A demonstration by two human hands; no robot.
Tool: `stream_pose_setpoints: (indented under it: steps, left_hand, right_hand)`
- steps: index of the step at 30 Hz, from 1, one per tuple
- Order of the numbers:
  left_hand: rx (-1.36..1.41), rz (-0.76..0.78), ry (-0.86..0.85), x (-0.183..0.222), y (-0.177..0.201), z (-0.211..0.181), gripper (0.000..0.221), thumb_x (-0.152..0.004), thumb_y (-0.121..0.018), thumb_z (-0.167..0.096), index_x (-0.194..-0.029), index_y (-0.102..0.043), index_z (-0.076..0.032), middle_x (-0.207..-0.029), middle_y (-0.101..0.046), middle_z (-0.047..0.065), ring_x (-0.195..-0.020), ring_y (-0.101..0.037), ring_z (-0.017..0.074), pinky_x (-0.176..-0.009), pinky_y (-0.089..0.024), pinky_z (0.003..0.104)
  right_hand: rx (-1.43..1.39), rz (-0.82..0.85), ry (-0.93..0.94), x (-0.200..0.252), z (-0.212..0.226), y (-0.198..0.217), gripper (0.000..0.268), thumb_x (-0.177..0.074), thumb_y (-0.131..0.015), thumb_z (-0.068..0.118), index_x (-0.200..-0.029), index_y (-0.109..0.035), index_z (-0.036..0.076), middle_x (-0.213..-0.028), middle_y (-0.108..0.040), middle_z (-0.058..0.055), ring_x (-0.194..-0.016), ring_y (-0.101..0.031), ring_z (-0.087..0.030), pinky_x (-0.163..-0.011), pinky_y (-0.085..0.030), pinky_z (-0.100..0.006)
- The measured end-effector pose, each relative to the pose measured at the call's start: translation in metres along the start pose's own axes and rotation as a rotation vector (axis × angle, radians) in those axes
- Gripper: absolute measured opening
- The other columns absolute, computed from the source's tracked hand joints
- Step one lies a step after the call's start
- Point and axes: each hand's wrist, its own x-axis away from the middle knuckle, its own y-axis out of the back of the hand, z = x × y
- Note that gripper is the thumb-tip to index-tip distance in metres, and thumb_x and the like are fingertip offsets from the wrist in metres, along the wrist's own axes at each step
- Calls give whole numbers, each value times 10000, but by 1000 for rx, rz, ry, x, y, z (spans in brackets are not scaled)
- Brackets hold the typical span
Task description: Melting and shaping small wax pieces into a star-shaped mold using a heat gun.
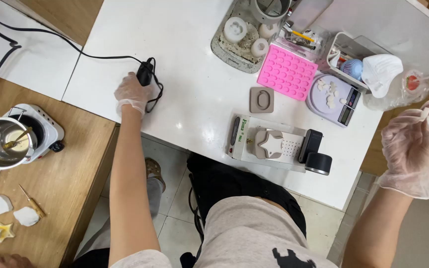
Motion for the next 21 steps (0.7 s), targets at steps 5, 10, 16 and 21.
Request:
stream_pose_setpoints:
  steps: [5,10,16,21]
  left_hand:
    - [507,34,-3,24,-56,-51,827,-967,-655,-446,-1471,-264,81,-1233,-617,252,-1138,-627,399,-961,-502,439]
    - [1169,24,-141,43,-93,-87,775,-982,-699,-352,-1472,-304,99,-1194,-631,171,-1137,-630,333,-959,-537,431]
    - [1967,772,-196,111,-17,-130,625,-982,-731,-326,-1448,-478,4,-1197,-611,90,-1149,-592,233,-1037,-514,386]
    - [2128,807,-216,146,43,-166,608,-903,-701,-351,-1420,-516,-89,-1156,-653,68,-1130,-642,212,-1041,-495,402]
  right_hand:
    - [-34,39,-80,8,-8,11,56,-1153,-644,1,-1167,-652,55,-1101,-726,-106,-992,-709,-137,-969,-581,-228]
    - [-38,-50,-91,19,-26,-15,30,-1118,-679,10,-1131,-674,36,-1056,-735,-124,-970,-729,-172,-934,-601,-268]
    - [162,-266,8,-5,-13,14,243,-1098,-673,-19,-1336,-627,3,-1069,-698,-136,-934,-702,-185,-904,-597,-271]
    - [854,-438,-71,-60,-34,41,264,-946,-742,45,-1193,-670,-12,-1046,-733,-76,-926,-717,-126,-900,-604,-245]
